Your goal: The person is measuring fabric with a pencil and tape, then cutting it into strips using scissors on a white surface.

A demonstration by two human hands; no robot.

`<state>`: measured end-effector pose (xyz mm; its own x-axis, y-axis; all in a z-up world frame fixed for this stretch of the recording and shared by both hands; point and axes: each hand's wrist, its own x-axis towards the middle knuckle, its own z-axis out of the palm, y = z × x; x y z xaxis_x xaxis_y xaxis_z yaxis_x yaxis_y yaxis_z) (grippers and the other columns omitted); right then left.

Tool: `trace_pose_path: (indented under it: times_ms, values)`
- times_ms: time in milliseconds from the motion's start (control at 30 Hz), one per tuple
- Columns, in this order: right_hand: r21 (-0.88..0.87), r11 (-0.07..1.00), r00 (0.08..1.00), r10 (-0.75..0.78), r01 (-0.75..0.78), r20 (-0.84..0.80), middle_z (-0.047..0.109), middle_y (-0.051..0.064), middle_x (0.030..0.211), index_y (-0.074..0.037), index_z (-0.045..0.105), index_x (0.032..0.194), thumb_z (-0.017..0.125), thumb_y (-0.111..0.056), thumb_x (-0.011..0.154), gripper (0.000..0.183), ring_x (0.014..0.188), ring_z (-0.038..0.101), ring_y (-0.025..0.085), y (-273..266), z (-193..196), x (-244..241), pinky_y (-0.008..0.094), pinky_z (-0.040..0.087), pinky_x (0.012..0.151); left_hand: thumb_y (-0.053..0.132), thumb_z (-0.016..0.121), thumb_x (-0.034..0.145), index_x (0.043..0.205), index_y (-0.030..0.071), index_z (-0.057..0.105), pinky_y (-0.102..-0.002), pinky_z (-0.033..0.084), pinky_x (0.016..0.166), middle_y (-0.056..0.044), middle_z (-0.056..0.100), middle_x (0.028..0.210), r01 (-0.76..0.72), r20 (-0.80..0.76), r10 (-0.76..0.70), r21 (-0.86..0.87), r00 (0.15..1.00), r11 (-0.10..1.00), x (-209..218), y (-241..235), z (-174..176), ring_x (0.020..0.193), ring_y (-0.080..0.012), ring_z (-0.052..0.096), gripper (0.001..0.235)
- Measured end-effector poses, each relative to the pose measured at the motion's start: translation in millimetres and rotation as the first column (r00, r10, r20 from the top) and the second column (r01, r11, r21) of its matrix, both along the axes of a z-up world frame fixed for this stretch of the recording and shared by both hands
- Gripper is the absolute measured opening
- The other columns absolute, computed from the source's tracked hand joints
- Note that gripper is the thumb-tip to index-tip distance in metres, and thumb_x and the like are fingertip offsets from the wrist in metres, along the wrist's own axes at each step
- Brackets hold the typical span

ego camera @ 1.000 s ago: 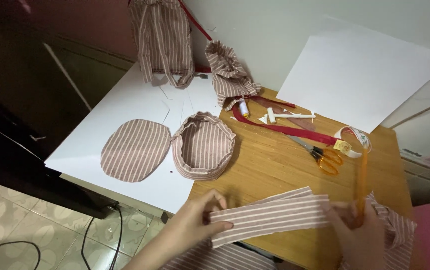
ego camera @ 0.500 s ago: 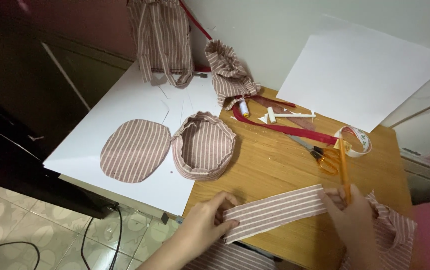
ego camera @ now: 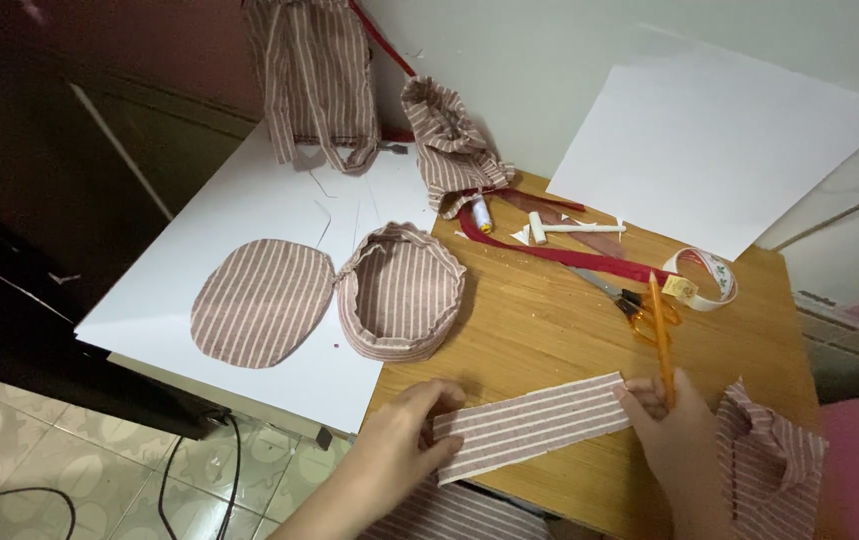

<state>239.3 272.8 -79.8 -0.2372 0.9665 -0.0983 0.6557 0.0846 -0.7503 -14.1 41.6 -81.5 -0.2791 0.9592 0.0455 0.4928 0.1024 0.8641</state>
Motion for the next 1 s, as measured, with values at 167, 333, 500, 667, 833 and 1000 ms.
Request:
trace_pose_path:
  times_ms: [167, 333, 500, 667, 833, 1000]
  values:
    - [0.064, 0.998, 0.998, 0.000, 0.004, -0.061, 0.083, 0.009, 0.100, -0.002, 0.069, 0.102, 0.086, -0.008, 0.091, 0.021, 0.085, 0.076, 0.022, 5, -16, 1, 0.036, 0.061, 0.083, 0.009, 0.086, 0.084, 0.122, 0.016, 0.066, -0.037, 0.058, 0.089, -0.002, 0.077, 0.126, -0.002, -0.001, 0.002, 0.002, 1.000, 1.000, -4, 1, -5, 0.106, -0.0219, 0.076, 0.044]
    - [0.142, 0.990, 1.000, -0.022, 0.020, 0.011, 0.084, 0.001, 0.098, -0.008, 0.061, 0.092, 0.087, -0.016, 0.090, 0.028, 0.080, 0.076, 0.017, 2, -20, 1, 0.034, 0.057, 0.081, 0.009, 0.086, 0.087, 0.135, 0.015, 0.063, -0.040, 0.062, 0.102, -0.006, 0.072, 0.136, 0.031, -0.025, -0.033, -0.057, 0.999, 0.998, -5, 1, -5, 0.113, -0.0231, 0.076, 0.053]
    - [0.043, 0.996, 0.996, -0.082, 0.080, 0.038, 0.084, 0.002, 0.111, -0.008, 0.068, 0.103, 0.088, -0.026, 0.089, 0.031, 0.097, 0.076, 0.022, -12, 3, -7, 0.038, 0.052, 0.091, 0.015, 0.082, 0.093, 0.136, 0.019, 0.065, -0.042, 0.058, 0.104, -0.003, 0.078, 0.123, 0.049, -0.063, -0.062, -0.197, 0.996, 0.979, -3, 3, -1, 0.115, -0.0225, 0.071, 0.047]
    - [0.048, 0.995, 0.987, 0.090, -0.084, -0.133, 0.082, 0.006, 0.120, -0.007, 0.072, 0.128, 0.096, -0.009, 0.073, 0.060, 0.110, 0.073, 0.016, 12, -33, 9, 0.029, 0.053, 0.099, 0.002, 0.071, 0.093, 0.121, 0.016, 0.070, -0.040, 0.050, 0.084, -0.003, 0.075, 0.100, 0.125, -0.059, -0.120, 0.082, 0.991, 0.989, -1, 6, -12, 0.100, -0.0240, 0.063, 0.031]
    - [-0.128, 0.987, 0.995, 0.099, -0.100, -0.013, 0.077, 0.005, 0.136, -0.010, 0.071, 0.134, 0.101, -0.010, 0.068, 0.073, 0.132, 0.065, 0.017, 3, -1, -5, 0.034, 0.046, 0.114, -0.010, 0.075, 0.088, 0.119, 0.015, 0.075, -0.039, 0.052, 0.104, 0.001, 0.078, 0.119, 0.189, -0.100, -0.167, 0.275, 0.981, 0.943, -5, -2, -20, 0.114, -0.0216, 0.064, 0.040]
    - [-0.169, 0.978, 0.991, 0.130, -0.123, 0.033, 0.078, 0.000, 0.136, -0.022, 0.078, 0.135, 0.103, -0.010, 0.069, 0.072, 0.132, 0.065, 0.013, 11, -10, -5, 0.031, 0.038, 0.117, -0.024, 0.062, 0.089, 0.113, 0.005, 0.070, -0.042, 0.053, 0.098, -0.009, 0.073, 0.114, 0.309, -0.070, -0.313, 0.452, 0.947, 0.837, -11, -4, -20, 0.111, -0.0299, 0.066, 0.039]
